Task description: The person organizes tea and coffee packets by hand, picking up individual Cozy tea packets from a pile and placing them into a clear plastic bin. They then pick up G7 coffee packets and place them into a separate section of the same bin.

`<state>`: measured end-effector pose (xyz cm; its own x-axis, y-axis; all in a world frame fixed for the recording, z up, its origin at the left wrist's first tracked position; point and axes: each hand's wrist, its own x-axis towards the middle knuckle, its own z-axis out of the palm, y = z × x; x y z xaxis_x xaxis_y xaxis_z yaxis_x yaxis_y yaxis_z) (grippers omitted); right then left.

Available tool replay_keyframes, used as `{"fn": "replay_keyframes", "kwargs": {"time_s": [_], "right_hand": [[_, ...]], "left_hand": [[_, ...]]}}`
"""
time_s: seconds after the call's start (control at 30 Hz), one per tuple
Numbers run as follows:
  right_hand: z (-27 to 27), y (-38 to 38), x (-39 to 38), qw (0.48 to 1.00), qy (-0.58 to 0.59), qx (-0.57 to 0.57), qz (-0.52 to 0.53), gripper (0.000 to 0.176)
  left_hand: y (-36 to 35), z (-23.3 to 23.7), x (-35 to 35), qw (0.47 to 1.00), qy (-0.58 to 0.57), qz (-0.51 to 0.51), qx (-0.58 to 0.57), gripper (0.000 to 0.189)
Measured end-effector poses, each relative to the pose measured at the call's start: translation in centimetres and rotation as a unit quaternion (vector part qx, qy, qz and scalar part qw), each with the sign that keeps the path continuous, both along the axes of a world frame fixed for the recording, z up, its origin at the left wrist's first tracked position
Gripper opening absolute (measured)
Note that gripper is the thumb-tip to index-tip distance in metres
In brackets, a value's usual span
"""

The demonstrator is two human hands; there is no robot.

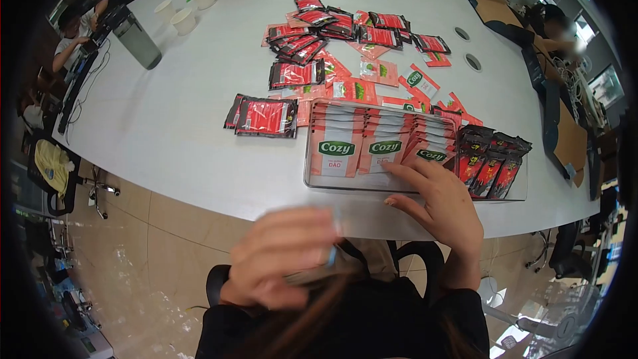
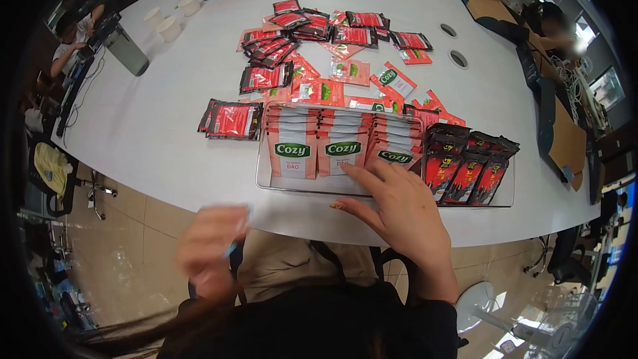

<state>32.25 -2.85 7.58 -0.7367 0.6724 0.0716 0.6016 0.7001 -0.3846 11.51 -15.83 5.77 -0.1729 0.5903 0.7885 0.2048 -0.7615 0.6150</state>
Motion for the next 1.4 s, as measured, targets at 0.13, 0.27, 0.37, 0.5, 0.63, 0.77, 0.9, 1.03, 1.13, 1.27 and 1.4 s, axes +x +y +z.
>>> {"fn": "replay_keyframes", "kwargs": {"time_s": [0.13, 0.27, 0.37, 0.5, 0.63, 0.77, 0.9, 1.03, 1.13, 1.27, 1.4], "right_hand": [[0.0, 0.4, 0.3, 1.0, -0.009, -0.003, 0.013, 0.046], [0.3, 0.8, 0.8, 0.999, -0.027, 0.006, 0.036, 0.047], [0.9, 1.0, 1.2, 0.999, -0.032, 0.0, 0.044, 0.047], [1.4, 1.5, 1.6, 0.997, -0.031, -0.006, 0.072, 0.046], [3.6, 2.5, 1.7, 0.992, 0.0, -0.07, 0.1, 0.037], [6.2, 6.1, 1.4, 0.992, 0.047, -0.105, 0.052, 0.024], [5.3, 13.8, -0.1, 0.996, 0.04, -0.065, -0.034, 0.019], [-0.4, 22.8, 0.0, 0.989, -0.129, -0.013, -0.066, 0.044], [-2.4, 25.2, -0.8, 0.979, -0.186, -0.016, -0.081, 0.063], [-2.8, 26.6, -1.4, 0.969, -0.203, -0.098, -0.102, 0.061], [-1.3, 26.8, -2.1, 0.964, -0.243, -0.076, -0.08, 0.045]], "left_hand": [[2.8, -3.9, -1.2, 0.954, 0.21, 0.169, -0.135, 0.029], [3.3, -5.2, -0.9, 0.934, 0.268, 0.192, -0.138, 0.032], [3.4, -5.6, -0.9, 0.933, 0.268, 0.192, -0.142, 0.033], [3.2, -5.9, -0.9, 0.936, 0.257, 0.183, -0.158, 0.032], [3.2, -6.0, -0.9, 0.937, 0.249, 0.177, -0.167, 0.033], [3.4, -6.0, -1.0, 0.938, 0.256, 0.186, -0.139, 0.037], [3.4, -5.9, -1.0, 0.938, 0.258, 0.185, -0.141, 0.037], [3.2, -5.9, -0.9, 0.943, 0.232, 0.172, -0.168, 0.035], [3.2, -5.8, -0.9, 0.946, 0.226, 0.167, -0.162, 0.036], [3.3, -5.9, -1.0, 0.948, 0.224, 0.16, -0.159, 0.037], [3.2, -5.8, -1.1, 0.946, 0.228, 0.155, -0.168, 0.039]]}}
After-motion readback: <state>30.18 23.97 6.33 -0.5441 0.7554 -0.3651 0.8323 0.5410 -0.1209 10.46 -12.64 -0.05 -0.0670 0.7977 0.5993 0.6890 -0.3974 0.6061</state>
